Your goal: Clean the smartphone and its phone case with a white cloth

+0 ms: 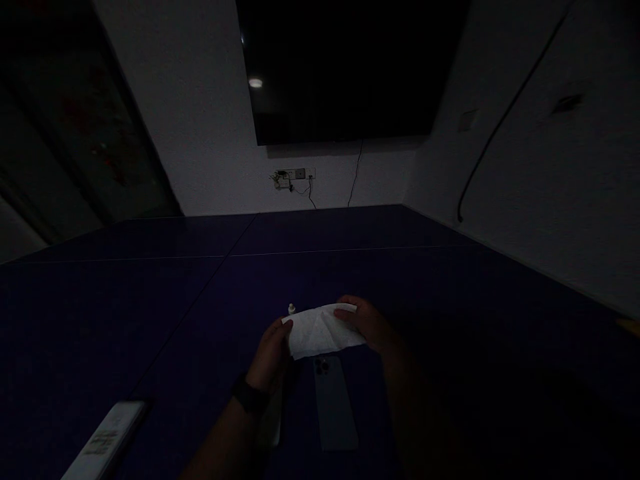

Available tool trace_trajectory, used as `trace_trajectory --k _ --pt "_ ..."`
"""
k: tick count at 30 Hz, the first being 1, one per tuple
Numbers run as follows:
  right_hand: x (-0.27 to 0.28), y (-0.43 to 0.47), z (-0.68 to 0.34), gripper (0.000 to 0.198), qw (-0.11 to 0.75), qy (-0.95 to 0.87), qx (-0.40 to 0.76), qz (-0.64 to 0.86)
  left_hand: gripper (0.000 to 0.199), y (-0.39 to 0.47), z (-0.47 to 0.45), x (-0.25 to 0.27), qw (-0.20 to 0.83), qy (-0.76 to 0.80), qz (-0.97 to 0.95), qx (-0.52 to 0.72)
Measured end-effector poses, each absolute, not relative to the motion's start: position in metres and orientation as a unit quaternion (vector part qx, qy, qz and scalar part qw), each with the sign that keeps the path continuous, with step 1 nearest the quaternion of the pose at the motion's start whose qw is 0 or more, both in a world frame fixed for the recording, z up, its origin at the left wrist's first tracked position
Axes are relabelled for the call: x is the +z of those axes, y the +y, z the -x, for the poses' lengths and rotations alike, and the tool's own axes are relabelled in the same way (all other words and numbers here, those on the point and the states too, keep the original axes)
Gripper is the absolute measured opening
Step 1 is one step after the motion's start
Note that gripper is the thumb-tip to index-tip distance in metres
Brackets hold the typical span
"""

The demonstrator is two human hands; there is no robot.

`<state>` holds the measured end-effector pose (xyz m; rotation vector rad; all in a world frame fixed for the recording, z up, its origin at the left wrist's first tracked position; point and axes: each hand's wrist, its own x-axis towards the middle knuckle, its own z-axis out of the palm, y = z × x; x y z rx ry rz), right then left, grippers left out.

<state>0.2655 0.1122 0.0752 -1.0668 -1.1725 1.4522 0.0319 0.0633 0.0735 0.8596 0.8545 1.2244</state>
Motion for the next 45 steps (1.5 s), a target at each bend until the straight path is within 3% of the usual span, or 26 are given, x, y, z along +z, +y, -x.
trace_trajectory --k 5,14,17,21,27,38,45 --pt "0.080 0.108 -0.268 0.047 0.444 -0.500 0.614 0.421 0.042 0.059 -0.030 0.075 0.688 0.344 -0.336 0.544" --pt "0.069 0.107 -0.239 0.053 0.474 -0.527 0.605 0.362 0.053 0.048 -0.041 0.069 0.765 0.289 -0.320 0.478" --pt "0.067 0.116 -0.236 0.048 0.508 -0.522 0.558 0.398 0.047 0.049 -0.045 0.063 0.758 0.293 -0.315 0.491" --pt "0.076 0.116 -0.238 0.024 0.501 -0.531 0.533 0.428 0.040 0.054 -0.047 0.060 0.737 0.298 -0.312 0.520" --pt "0.084 0.101 -0.228 0.033 0.424 -0.545 0.596 0.410 0.048 0.060 -0.054 0.062 0.727 0.302 -0.331 0.521" --pt "0.079 0.107 -0.232 0.039 0.438 -0.488 0.648 0.386 0.070 0.063 -0.044 0.058 0.646 0.376 -0.361 0.558" --pt "0.071 0.110 -0.232 0.032 0.426 -0.477 0.669 0.378 0.055 0.062 -0.046 0.061 0.654 0.381 -0.379 0.533"
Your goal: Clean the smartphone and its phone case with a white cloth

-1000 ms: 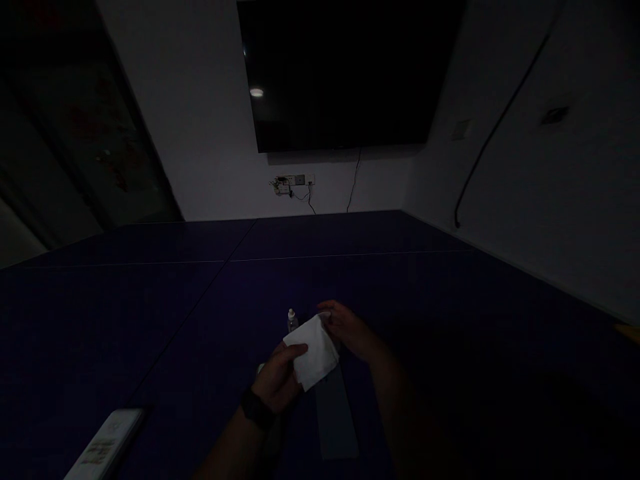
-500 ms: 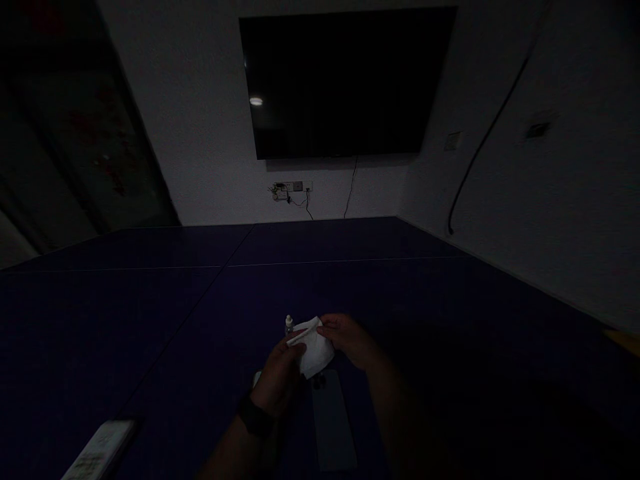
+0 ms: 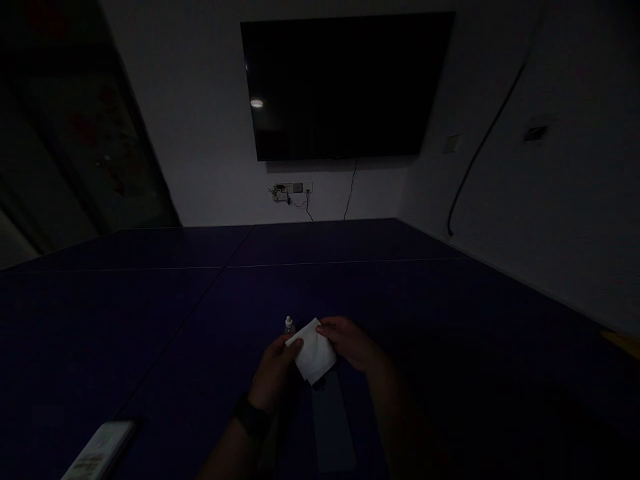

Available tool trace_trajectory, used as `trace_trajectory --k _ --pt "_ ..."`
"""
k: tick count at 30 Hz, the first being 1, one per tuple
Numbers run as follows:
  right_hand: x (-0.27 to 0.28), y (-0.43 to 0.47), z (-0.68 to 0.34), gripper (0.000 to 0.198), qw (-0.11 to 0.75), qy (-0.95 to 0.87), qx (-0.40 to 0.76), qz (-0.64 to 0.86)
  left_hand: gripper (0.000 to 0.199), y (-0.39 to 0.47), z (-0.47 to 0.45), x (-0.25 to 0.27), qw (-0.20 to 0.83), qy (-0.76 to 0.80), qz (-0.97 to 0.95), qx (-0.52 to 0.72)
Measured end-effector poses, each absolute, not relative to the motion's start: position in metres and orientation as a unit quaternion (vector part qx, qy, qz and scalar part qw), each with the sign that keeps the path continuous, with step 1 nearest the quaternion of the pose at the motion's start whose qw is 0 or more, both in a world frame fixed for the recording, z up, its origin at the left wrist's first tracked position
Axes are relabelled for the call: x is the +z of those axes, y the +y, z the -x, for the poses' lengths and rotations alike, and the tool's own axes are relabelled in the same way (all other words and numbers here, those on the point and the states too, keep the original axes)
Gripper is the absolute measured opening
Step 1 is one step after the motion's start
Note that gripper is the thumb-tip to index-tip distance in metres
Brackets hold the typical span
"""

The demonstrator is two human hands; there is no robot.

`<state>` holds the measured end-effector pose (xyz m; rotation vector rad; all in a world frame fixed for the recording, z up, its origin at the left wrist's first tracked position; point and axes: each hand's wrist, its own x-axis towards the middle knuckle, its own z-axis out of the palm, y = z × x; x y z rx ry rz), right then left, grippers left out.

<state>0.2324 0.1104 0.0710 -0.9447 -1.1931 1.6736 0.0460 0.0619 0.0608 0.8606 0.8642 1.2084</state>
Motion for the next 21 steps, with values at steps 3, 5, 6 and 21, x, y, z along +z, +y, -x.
trace_trajectory --k 3,5,6,21 --pt "0.066 0.109 -0.228 0.033 0.412 -0.477 0.685 0.364 0.057 0.061 -0.044 0.063 0.644 0.391 -0.392 0.528" --pt "0.062 0.108 -0.225 0.036 0.403 -0.474 0.698 0.354 0.059 0.061 -0.041 0.065 0.634 0.403 -0.406 0.520" --pt "0.060 0.108 -0.225 0.037 0.403 -0.470 0.703 0.351 0.059 0.062 -0.039 0.066 0.626 0.411 -0.414 0.518" --pt "-0.021 0.138 -0.245 0.014 0.615 -0.255 0.665 0.339 0.029 0.129 0.007 0.075 0.474 0.492 -0.546 0.485"
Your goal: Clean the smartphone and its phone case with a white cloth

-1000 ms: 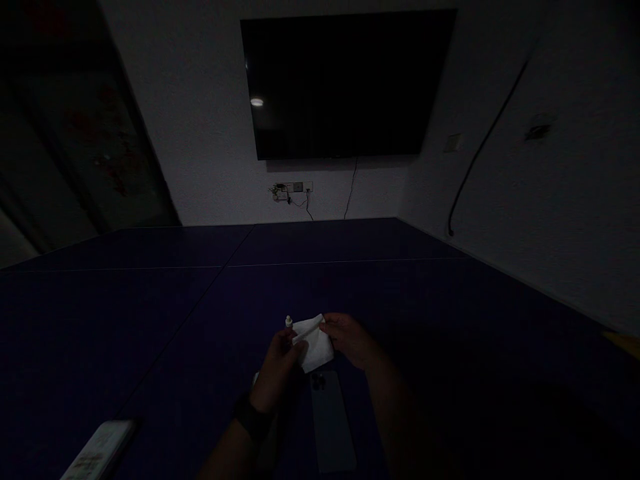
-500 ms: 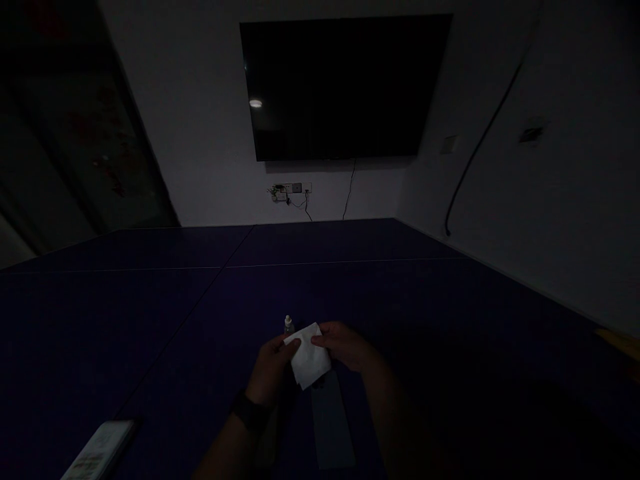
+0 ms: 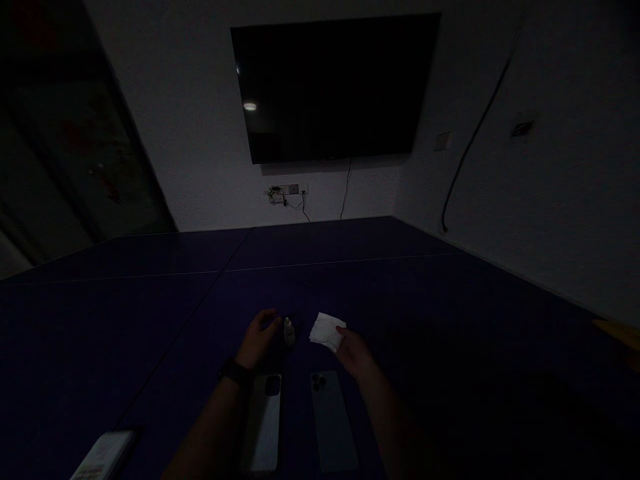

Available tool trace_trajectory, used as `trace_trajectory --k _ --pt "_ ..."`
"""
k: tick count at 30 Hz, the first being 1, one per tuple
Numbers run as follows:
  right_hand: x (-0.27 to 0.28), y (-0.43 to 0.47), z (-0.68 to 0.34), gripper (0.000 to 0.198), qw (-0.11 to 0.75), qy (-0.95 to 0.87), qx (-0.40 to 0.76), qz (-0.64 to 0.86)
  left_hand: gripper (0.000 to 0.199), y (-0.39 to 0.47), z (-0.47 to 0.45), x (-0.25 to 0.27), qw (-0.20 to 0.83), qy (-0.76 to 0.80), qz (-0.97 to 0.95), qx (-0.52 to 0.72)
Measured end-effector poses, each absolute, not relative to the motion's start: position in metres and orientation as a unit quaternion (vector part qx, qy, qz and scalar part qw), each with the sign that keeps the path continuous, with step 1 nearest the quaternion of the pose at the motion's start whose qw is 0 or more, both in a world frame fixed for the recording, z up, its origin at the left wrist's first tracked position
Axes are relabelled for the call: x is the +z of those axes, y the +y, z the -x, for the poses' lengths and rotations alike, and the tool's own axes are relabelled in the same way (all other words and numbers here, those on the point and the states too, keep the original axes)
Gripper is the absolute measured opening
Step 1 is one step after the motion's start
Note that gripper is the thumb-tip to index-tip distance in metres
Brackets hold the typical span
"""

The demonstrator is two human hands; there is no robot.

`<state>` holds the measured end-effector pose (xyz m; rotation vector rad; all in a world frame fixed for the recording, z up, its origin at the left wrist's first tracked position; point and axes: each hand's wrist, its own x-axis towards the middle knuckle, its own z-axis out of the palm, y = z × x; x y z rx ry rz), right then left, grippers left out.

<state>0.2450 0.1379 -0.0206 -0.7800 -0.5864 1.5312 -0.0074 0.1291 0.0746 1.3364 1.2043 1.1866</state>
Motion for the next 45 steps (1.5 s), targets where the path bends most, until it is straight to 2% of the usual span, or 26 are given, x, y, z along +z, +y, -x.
trace_trajectory --k 7,13,23,28,34,40,45 --pt "-0.031 0.147 -0.243 0.016 0.602 -0.238 0.692 0.320 0.027 0.138 -0.001 0.062 0.494 0.476 -0.600 0.410" --pt "-0.036 0.152 -0.241 0.014 0.585 -0.217 0.722 0.299 0.027 0.146 0.000 0.062 0.438 0.493 -0.641 0.392" --pt "-0.039 0.155 -0.242 0.016 0.589 -0.171 0.742 0.272 0.029 0.138 0.000 0.111 0.325 0.481 -0.659 0.478" --pt "-0.040 0.159 -0.241 0.018 0.588 -0.154 0.748 0.265 0.033 0.143 -0.022 0.128 0.328 0.451 -0.667 0.494" --pt "-0.036 0.161 -0.239 0.025 0.584 -0.147 0.755 0.261 0.029 0.167 -0.056 0.111 0.352 0.434 -0.698 0.448" --pt "-0.033 0.160 -0.239 0.024 0.585 -0.147 0.754 0.262 0.031 0.184 -0.079 0.081 0.339 0.459 -0.701 0.427" --pt "-0.030 0.158 -0.238 0.023 0.589 -0.148 0.749 0.265 0.031 0.184 -0.086 0.078 0.324 0.470 -0.713 0.407"
